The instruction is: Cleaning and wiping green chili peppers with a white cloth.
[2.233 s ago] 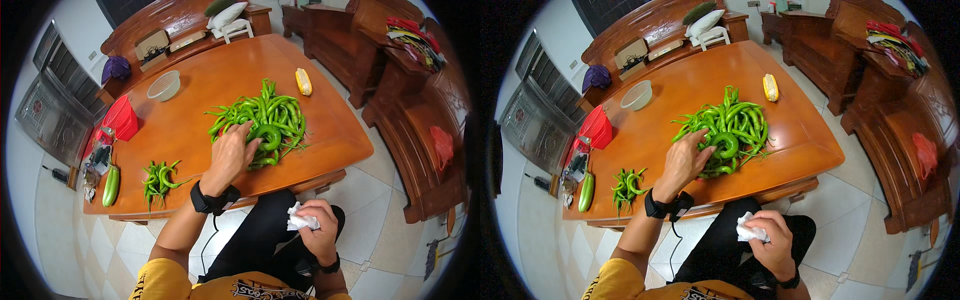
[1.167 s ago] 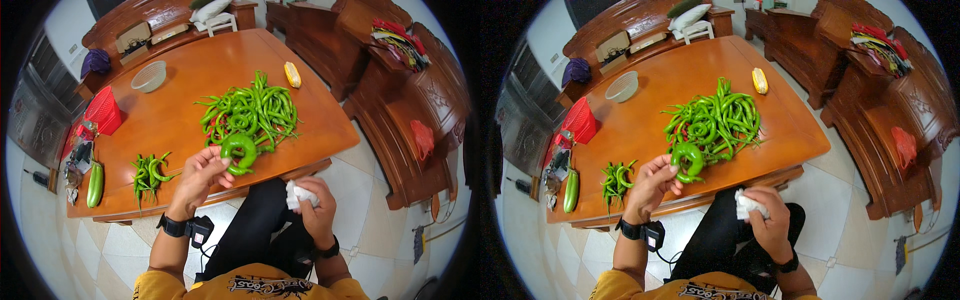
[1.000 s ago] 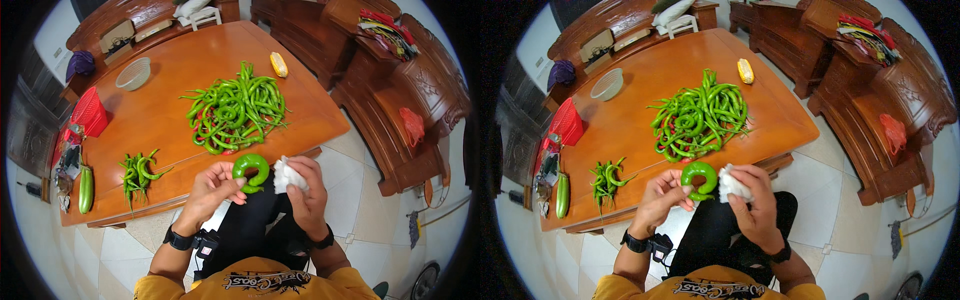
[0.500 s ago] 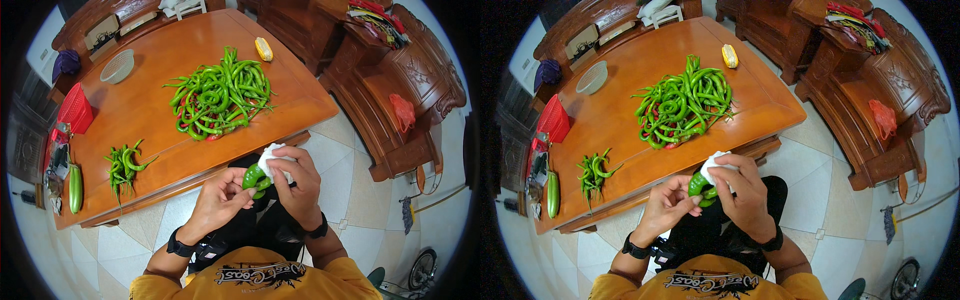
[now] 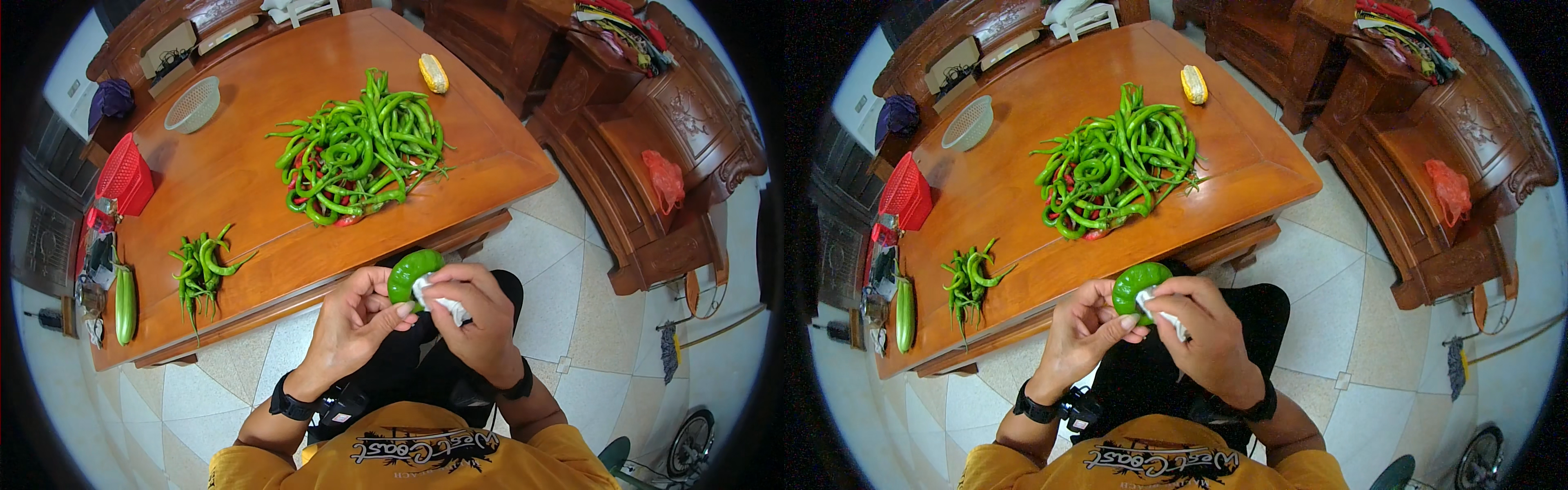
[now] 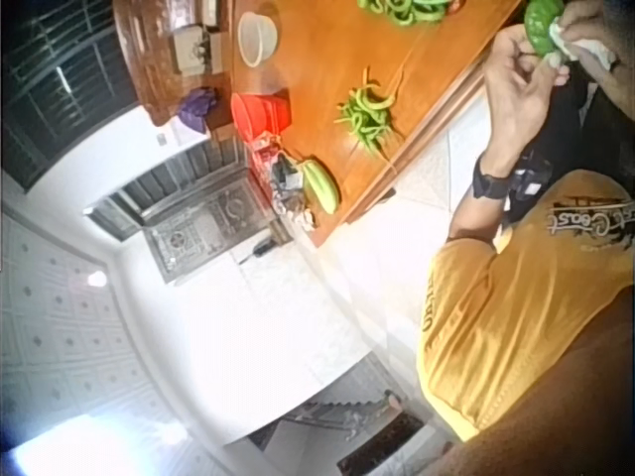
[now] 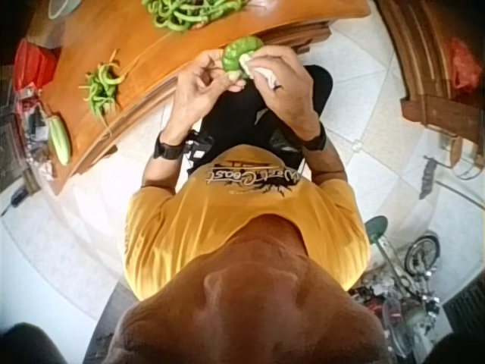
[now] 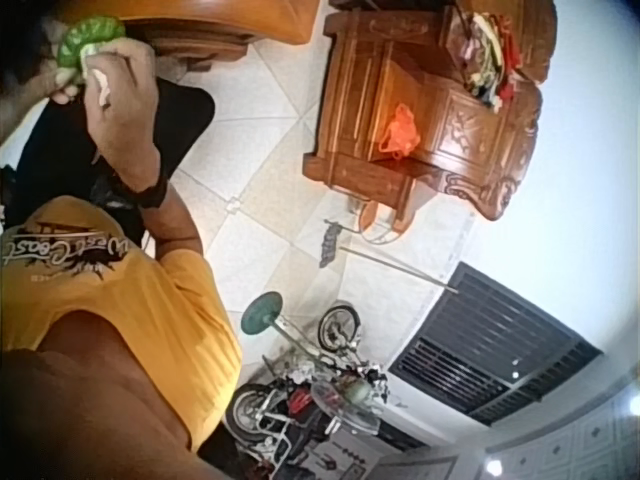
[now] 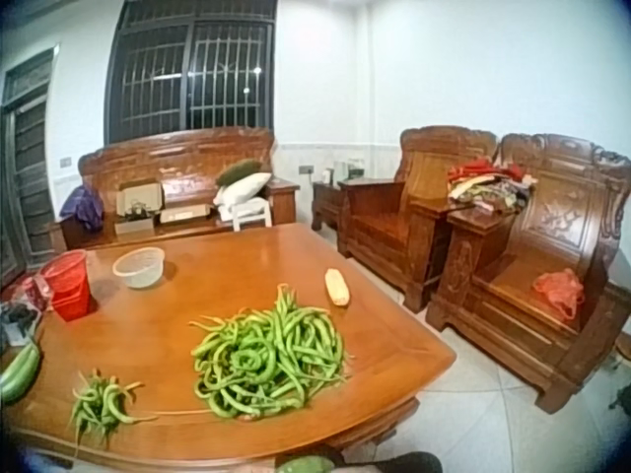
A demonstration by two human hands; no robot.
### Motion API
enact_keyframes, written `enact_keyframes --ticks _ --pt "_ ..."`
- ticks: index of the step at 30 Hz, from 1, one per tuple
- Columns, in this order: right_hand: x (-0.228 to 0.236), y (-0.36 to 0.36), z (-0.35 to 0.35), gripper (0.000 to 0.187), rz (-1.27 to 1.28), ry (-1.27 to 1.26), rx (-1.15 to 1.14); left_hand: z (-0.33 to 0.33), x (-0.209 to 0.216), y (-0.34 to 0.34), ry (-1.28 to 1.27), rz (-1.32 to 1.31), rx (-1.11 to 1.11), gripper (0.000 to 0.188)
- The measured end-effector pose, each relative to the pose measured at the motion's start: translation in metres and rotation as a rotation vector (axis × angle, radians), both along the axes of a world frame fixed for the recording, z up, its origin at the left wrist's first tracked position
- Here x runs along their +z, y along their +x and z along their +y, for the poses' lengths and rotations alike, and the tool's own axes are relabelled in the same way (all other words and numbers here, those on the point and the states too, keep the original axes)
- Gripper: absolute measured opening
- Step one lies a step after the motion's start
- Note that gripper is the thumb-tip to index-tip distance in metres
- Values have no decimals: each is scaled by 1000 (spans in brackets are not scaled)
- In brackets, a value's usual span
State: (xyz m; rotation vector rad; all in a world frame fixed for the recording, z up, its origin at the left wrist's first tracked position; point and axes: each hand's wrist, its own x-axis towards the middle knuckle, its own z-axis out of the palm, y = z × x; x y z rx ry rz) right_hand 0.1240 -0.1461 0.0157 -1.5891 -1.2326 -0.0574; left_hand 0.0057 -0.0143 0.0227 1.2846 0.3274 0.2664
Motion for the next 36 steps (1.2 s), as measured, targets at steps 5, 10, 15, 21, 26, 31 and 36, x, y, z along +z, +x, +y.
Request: enact_keyframes --ticks 5,10,15,21,26,31,36 --pt "-2 -4 3 22 -3 20 -59 -1 -4 2 -5 -28 -5 27" --pt "-3 0 3 21 72 -9 33 3 -8 -1 -13 -11 7 29" --pt "-5 7 1 19 53 -59 42 11 -7 -4 36 -9 63 30" --pt "-6 16 5 23 78 91 -107 16 -2 -5 -9 8 17 29" --pt "-9 14 -1 23 266 111 -2 20 -4 -7 -39 -33 -46 32" --pt "-1 5 2 22 331 20 310 14 -7 -5 -18 -30 -12 36" --pt "2 4 -3 22 147 153 103 14 -6 -4 31 -5 -21 37"
